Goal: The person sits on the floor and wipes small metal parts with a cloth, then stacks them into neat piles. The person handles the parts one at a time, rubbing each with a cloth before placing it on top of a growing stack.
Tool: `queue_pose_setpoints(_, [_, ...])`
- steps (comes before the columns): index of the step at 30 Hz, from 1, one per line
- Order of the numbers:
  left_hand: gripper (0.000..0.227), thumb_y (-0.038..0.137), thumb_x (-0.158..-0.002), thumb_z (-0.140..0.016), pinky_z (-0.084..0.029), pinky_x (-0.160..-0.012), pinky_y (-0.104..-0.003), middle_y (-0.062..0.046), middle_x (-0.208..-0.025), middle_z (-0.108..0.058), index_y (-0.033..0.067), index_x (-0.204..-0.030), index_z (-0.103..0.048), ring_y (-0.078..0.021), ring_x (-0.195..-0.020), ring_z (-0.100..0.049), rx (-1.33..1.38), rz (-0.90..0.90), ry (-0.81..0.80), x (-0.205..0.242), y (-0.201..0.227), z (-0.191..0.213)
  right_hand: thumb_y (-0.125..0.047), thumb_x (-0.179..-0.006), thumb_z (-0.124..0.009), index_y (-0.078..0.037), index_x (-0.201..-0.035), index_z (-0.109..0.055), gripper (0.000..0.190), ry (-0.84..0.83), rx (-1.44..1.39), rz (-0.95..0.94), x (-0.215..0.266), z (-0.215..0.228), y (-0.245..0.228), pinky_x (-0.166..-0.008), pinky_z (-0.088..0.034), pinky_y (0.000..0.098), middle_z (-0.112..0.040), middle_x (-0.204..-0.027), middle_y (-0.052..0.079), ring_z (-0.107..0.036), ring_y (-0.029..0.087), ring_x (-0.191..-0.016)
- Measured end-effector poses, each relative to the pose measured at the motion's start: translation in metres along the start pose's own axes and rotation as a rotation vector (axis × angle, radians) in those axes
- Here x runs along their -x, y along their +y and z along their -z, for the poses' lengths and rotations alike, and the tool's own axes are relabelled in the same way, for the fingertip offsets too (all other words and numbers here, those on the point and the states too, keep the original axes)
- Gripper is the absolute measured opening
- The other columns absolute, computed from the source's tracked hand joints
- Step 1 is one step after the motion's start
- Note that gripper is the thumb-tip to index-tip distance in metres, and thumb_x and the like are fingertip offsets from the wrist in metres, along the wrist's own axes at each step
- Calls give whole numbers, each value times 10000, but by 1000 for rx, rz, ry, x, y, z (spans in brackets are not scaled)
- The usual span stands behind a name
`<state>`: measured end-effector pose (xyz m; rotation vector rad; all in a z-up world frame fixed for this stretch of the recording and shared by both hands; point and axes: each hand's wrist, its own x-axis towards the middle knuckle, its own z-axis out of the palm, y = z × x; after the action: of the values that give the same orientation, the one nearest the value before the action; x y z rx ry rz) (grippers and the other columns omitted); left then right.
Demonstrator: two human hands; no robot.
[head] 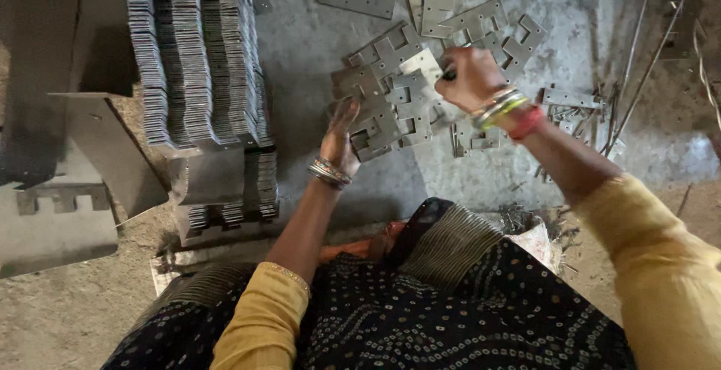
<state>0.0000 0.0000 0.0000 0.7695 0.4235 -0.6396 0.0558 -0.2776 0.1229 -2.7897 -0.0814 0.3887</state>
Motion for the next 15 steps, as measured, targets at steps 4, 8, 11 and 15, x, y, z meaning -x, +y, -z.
queue_pose_setpoints(4, [897,694,-856,-594,-399,-1072,-585,-131,-1514,-412,214,-1566,-331,-338,-1357,-463,69,149,55,10,13,-12,-405,-849,-785,-38,-1158,-667,493,-38,-82,112,12,-4,-16,-746,-614,448,-763,-940,185,-768,353,-850])
queue_pose_setpoints(8, [757,679,-904,-637,-583,-942,-522,-114,-1203,-690,108,-1395,-566,-284,-1060,-690,242,58,-108,20,10,-13,-454,-839,-827,34,-1282,-491,740,-37,212,-94,6,-47,-38,-620,-554,538,-693,-784,256,-697,432,-733])
queue_pose_setpoints(11, [751,701,-887,-618,-601,-914,-504,-93,-1144,-707,109,-1348,-592,-276,-1006,-713,250,52,-113,26,13,-7,-439,-795,-845,48,-1422,-360,931,-1,134,-137,9,-68,-23,-619,-537,550,-694,-785,264,-686,458,-724])
queue_pose_setpoints(15, [826,765,-852,-582,-607,-921,-503,-97,-1155,-703,97,-1337,-570,-292,-1034,-710,223,12,-124,30,18,2,-351,-697,-897,28,-1267,-511,786,337,-24,134,4,-82,5,-637,-560,490,-701,-924,271,-691,448,-788])
